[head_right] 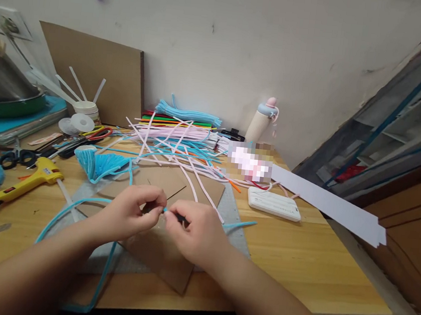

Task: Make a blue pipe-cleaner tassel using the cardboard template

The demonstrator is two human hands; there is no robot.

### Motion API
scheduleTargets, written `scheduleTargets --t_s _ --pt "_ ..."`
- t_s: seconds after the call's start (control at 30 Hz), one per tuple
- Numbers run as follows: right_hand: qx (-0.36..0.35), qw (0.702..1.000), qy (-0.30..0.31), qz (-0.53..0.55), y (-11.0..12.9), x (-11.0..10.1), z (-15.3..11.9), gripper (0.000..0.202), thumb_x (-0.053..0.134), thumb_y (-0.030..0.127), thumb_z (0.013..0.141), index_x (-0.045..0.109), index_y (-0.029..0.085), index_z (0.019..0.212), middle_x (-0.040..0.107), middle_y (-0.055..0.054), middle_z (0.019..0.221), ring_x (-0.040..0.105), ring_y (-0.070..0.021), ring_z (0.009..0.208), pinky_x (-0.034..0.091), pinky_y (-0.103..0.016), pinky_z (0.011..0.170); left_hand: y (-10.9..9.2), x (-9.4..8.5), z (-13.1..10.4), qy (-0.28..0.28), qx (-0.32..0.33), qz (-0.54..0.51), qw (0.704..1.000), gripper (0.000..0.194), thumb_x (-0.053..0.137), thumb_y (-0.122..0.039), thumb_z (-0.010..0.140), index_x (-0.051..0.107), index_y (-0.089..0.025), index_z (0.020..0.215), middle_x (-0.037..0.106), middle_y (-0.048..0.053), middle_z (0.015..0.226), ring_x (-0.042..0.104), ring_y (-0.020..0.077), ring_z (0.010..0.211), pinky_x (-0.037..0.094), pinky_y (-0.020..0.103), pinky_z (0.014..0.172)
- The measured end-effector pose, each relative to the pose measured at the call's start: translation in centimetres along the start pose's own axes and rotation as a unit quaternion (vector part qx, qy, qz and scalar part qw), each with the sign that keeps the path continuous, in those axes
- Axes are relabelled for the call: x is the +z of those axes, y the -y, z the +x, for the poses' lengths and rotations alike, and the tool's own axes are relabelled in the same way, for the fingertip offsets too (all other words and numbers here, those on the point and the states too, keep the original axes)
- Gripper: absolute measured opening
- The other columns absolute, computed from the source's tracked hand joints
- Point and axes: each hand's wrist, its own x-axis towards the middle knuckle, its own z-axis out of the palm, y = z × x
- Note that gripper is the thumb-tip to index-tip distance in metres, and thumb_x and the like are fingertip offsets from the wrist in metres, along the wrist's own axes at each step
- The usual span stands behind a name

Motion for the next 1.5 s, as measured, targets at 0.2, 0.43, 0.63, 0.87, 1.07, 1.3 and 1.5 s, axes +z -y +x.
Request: scheduleTargets --t_s 0.2,0.43,0.63,0.87,1.07,1.3,1.5 --pt "0.267 0.890 0.130 0.346 0.0 -0.8 0.6 0.021 0.048 0.029 0.082 0.053 0.016 0.067 0.046 0.006 0.048 0.031 -0.0036 0.033 0.022 -0.018 0.034 0.5 0.3 -0.4 -0.024 0.135 0.153 0.979 0.015 0.044 -0.016 0.081 0.055 -0.018 0.091 0.057 0.001 0.079 0.051 0.0114 0.068 0.037 0.023 0.061" --pt "0.337 0.749 0.208 0.531 -1.2 -0.9 0.9 0.021 0.051 0.032 0.082 0.054 0.014 0.071 0.044 0.007 0.046 0.032 -0.0018 0.027 0.018 -0.014 0.028 0.6 0.0 -0.2 0.012 0.164 0.195 0.967 0.016 0.040 -0.022 0.089 0.055 -0.018 0.094 0.059 0.002 0.082 0.054 0.0113 0.069 0.038 0.022 0.060" --pt "0.361 0.683 0.213 0.598 -1.8 -0.7 1.2 0.013 0.053 0.025 0.080 0.052 0.014 0.075 0.044 0.007 0.049 0.030 0.0003 0.030 0.019 -0.012 0.032 0.7 -0.4 0.1 0.003 0.118 0.228 0.967 0.019 0.037 -0.025 0.092 0.054 -0.018 0.087 0.059 0.001 0.080 0.056 0.0116 0.068 0.039 0.022 0.059" --pt "0.389 0.651 0.238 0.607 -2.4 -0.5 1.4 0.011 0.050 0.025 0.078 0.050 0.014 0.074 0.043 0.008 0.049 0.028 -0.0007 0.030 0.018 -0.013 0.031 0.7 -0.2 0.0 0.034 0.166 0.339 0.925 0.020 0.036 -0.023 0.091 0.056 -0.020 0.090 0.057 0.000 0.077 0.052 0.0116 0.062 0.031 0.023 0.051" --pt "0.302 0.825 0.181 0.441 -1.8 0.6 1.2 0.011 0.047 0.025 0.075 0.045 0.018 0.067 0.035 0.009 0.047 0.023 -0.0035 0.036 0.017 -0.018 0.037 0.5 0.8 -0.3 -0.025 0.153 0.281 0.947 0.013 0.044 -0.016 0.079 0.055 -0.018 0.071 0.051 -0.003 0.063 0.042 0.0093 0.054 0.022 0.023 0.049" --pt "-0.072 0.995 -0.041 -0.063 -0.6 1.1 -0.1 0.023 0.049 0.019 0.076 0.041 0.017 0.055 0.038 0.003 0.053 0.029 -0.0084 0.052 0.021 -0.025 0.051 -0.2 0.6 0.0 0.050 -0.074 -0.045 0.995 0.013 0.044 -0.016 0.074 0.050 -0.015 0.062 0.037 -0.006 0.053 0.036 0.0070 0.051 0.027 0.018 0.047" --pt "0.280 0.836 0.171 0.439 -1.8 0.2 1.1 0.022 0.040 0.036 0.082 0.050 0.018 0.075 0.048 0.005 0.051 0.035 -0.0065 0.032 0.021 -0.021 0.034 1.1 0.0 0.3 0.012 0.081 0.095 0.992 0.013 0.044 -0.015 0.082 0.057 -0.017 0.078 0.051 -0.003 0.067 0.046 0.0088 0.062 0.033 0.020 0.058"
